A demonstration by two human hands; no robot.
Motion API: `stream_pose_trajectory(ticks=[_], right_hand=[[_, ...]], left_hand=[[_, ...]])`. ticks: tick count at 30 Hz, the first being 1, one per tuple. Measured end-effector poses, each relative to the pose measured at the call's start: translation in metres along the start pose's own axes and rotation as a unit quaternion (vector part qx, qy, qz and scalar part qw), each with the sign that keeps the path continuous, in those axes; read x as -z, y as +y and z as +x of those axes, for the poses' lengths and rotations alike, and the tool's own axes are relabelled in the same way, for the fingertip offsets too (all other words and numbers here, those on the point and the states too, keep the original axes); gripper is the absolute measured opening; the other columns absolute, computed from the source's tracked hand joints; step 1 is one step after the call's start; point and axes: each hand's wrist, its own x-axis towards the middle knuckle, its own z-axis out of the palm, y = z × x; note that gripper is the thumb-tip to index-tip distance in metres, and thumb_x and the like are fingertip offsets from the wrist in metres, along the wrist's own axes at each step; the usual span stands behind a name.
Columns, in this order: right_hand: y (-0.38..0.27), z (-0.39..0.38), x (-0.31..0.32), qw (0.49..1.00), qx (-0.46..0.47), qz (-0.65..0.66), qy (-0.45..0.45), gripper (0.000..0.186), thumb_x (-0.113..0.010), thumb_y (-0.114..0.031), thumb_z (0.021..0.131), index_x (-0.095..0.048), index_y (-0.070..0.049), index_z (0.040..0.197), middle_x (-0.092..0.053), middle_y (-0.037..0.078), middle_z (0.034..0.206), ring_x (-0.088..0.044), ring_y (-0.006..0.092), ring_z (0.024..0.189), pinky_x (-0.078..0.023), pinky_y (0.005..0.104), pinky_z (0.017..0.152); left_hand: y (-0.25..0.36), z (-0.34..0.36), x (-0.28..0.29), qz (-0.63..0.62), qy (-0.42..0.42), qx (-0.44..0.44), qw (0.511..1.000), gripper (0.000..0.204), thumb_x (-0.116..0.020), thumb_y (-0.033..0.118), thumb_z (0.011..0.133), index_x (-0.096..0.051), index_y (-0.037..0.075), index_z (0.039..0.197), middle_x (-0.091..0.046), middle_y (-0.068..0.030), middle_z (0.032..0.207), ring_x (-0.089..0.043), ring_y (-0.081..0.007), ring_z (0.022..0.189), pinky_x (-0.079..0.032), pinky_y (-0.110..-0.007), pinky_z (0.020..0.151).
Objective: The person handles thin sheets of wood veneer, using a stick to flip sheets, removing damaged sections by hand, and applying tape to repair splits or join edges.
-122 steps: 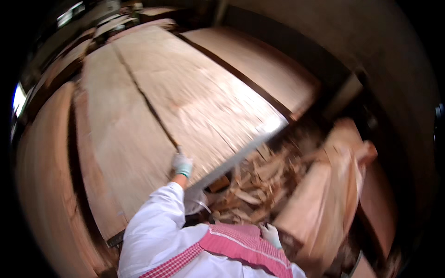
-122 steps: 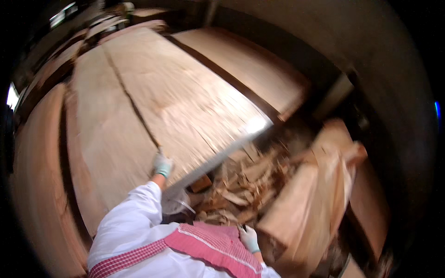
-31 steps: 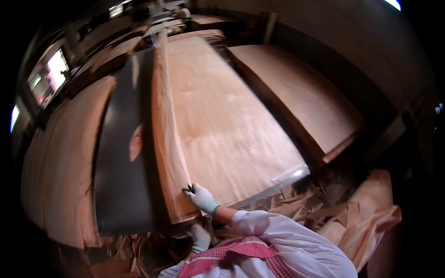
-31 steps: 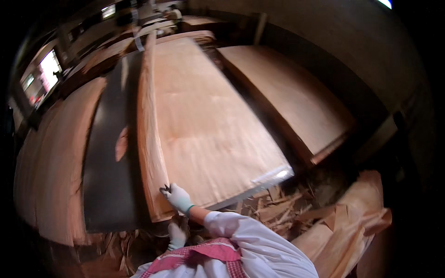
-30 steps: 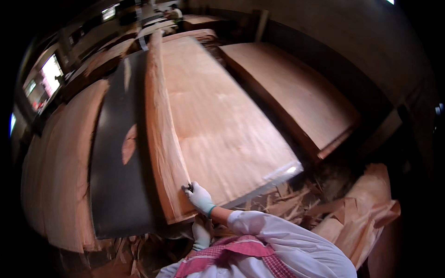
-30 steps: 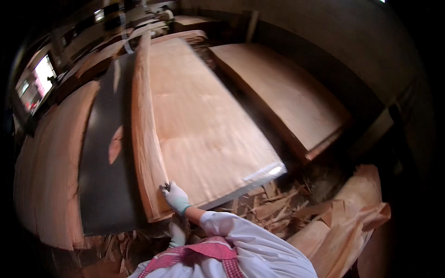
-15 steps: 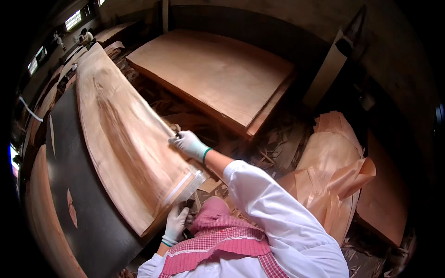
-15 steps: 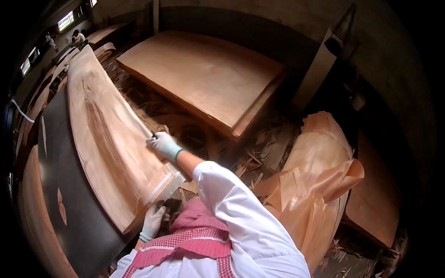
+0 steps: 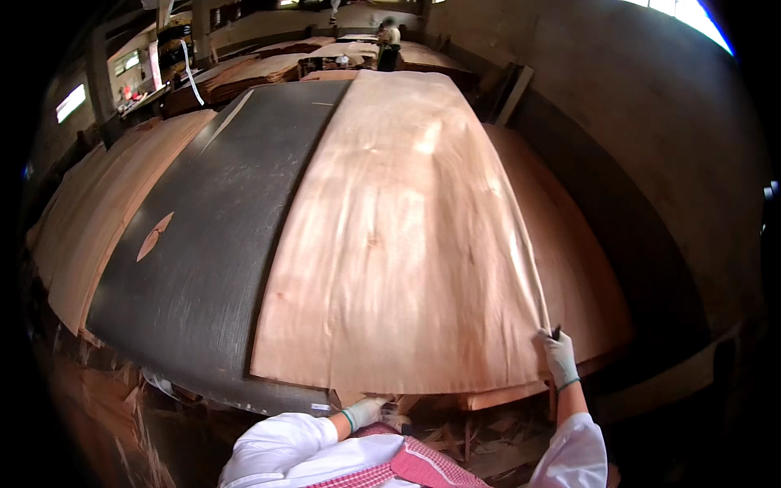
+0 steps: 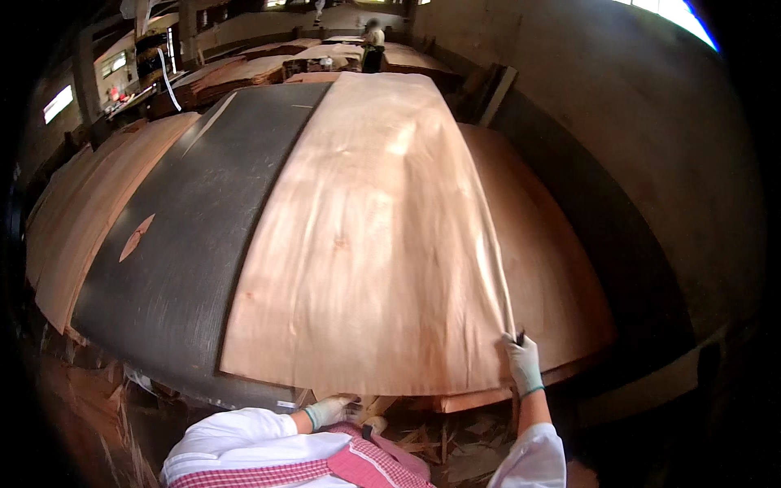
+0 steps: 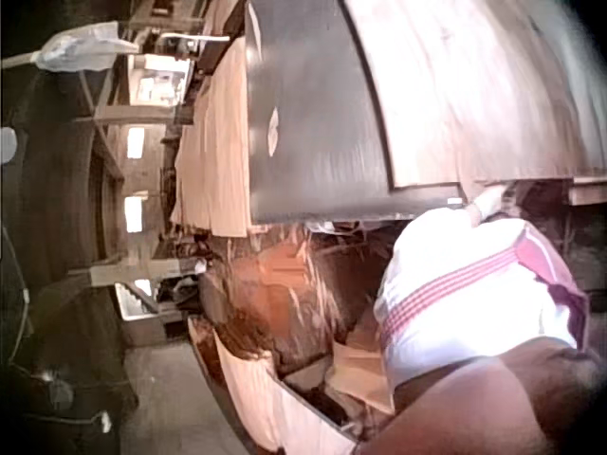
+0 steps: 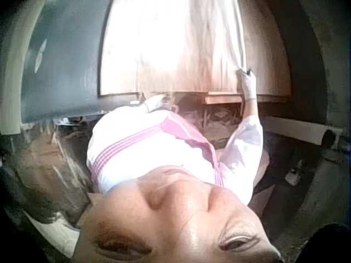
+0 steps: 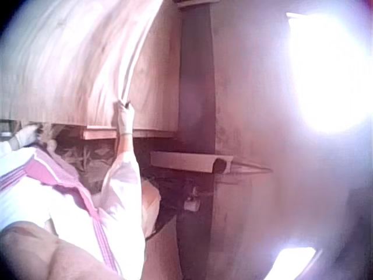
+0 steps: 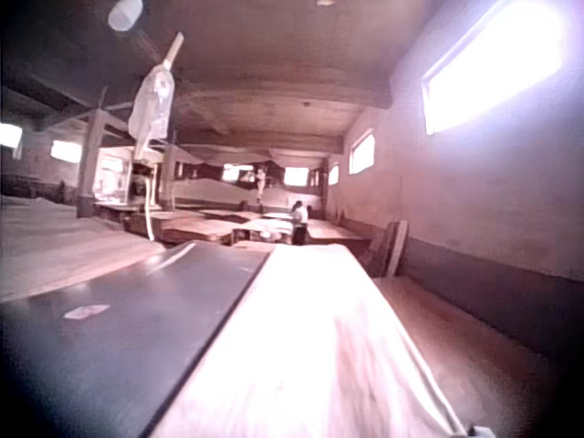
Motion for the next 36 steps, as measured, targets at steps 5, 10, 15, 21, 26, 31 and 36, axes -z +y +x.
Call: stream_pose_trajectory(ticks=[5, 10, 15, 21, 26, 31, 36], right_hand=[[0.036, 0.061, 0.089, 0.998, 0.023, -0.055, -0.001, 0.018, -0.067, -0.019, 0.089, -0.064, -0.004, 0.079, -0.054, -0.007, 0.070, -0.045, 0.0049, 0.063, -0.038, 0.0245, 0.056], [0.074, 0.156, 0.232, 0.997, 0.049, -0.054, 0.004, 0.017, -0.067, -0.017, 0.087, -0.066, -0.005, 0.076, -0.056, -0.006, 0.067, -0.047, 0.0051, 0.059, -0.037, 0.0245, 0.052], [0.142, 0.248, 0.309, 0.996, 0.049, -0.071, -0.029, 0.016, -0.066, -0.017, 0.087, -0.066, -0.005, 0.077, -0.055, -0.006, 0.066, -0.048, 0.0056, 0.059, -0.037, 0.0253, 0.052], [0.186, 0.315, 0.401, 0.995, 0.006, -0.046, -0.089, 0.011, -0.058, -0.009, 0.088, -0.061, -0.002, 0.080, -0.051, -0.004, 0.064, -0.045, 0.0079, 0.054, -0.035, 0.0249, 0.048], [0.250, 0.357, 0.506, 0.999, -0.032, -0.008, 0.019, 0.015, -0.051, -0.002, 0.084, -0.059, 0.004, 0.095, -0.053, 0.001, 0.066, -0.047, 0.0110, 0.053, -0.036, 0.0260, 0.047], [0.330, 0.436, 0.550, 0.999, -0.022, -0.041, -0.022, 0.019, -0.051, -0.001, 0.086, -0.061, 0.007, 0.099, -0.056, 0.002, 0.073, -0.049, 0.0111, 0.061, -0.040, 0.0255, 0.053], [0.338, 0.469, 0.575, 0.993, -0.017, -0.115, 0.006, 0.013, -0.058, -0.007, 0.089, -0.053, -0.003, 0.077, -0.047, -0.004, 0.067, -0.042, 0.0074, 0.061, -0.036, 0.0245, 0.054]], left_hand=[[0.000, 0.061, 0.014, -0.167, 0.151, -0.090, 0.970, 0.042, -0.050, 0.041, 0.094, -0.053, 0.012, 0.125, -0.057, -0.0100, 0.123, -0.054, -0.0258, 0.109, -0.043, -0.047, 0.097], [-0.005, 0.114, -0.015, -0.479, 0.172, -0.380, 0.773, 0.049, -0.048, 0.048, 0.093, -0.051, 0.013, 0.128, -0.054, -0.0077, 0.129, -0.048, -0.0232, 0.119, -0.038, -0.043, 0.102], [0.011, 0.136, -0.046, -0.390, 0.290, -0.432, 0.760, 0.022, -0.055, 0.034, 0.094, -0.058, 0.012, 0.099, -0.061, -0.0007, 0.103, -0.056, -0.0169, 0.101, -0.045, -0.034, 0.091], [0.004, 0.202, -0.163, -0.320, 0.344, -0.512, 0.719, 0.024, -0.062, 0.013, 0.086, -0.061, 0.008, 0.109, -0.062, -0.0031, 0.095, -0.058, -0.0189, 0.090, -0.049, -0.033, 0.084], [0.004, 0.286, -0.278, -0.346, 0.362, -0.445, 0.742, 0.016, -0.069, 0.017, 0.082, -0.059, 0.016, 0.094, -0.057, 0.0033, 0.089, -0.055, -0.0133, 0.080, -0.050, -0.032, 0.069], [-0.035, 0.342, -0.265, -0.334, 0.313, -0.507, 0.730, 0.023, -0.069, 0.016, 0.082, -0.060, 0.015, 0.103, -0.060, -0.0016, 0.095, -0.057, -0.0143, 0.087, -0.051, -0.036, 0.073], [-0.025, 0.402, -0.310, -0.363, 0.370, -0.466, 0.717, 0.026, -0.064, 0.010, 0.087, -0.058, 0.009, 0.112, -0.062, -0.0082, 0.100, -0.060, -0.0222, 0.093, -0.054, -0.039, 0.077]])
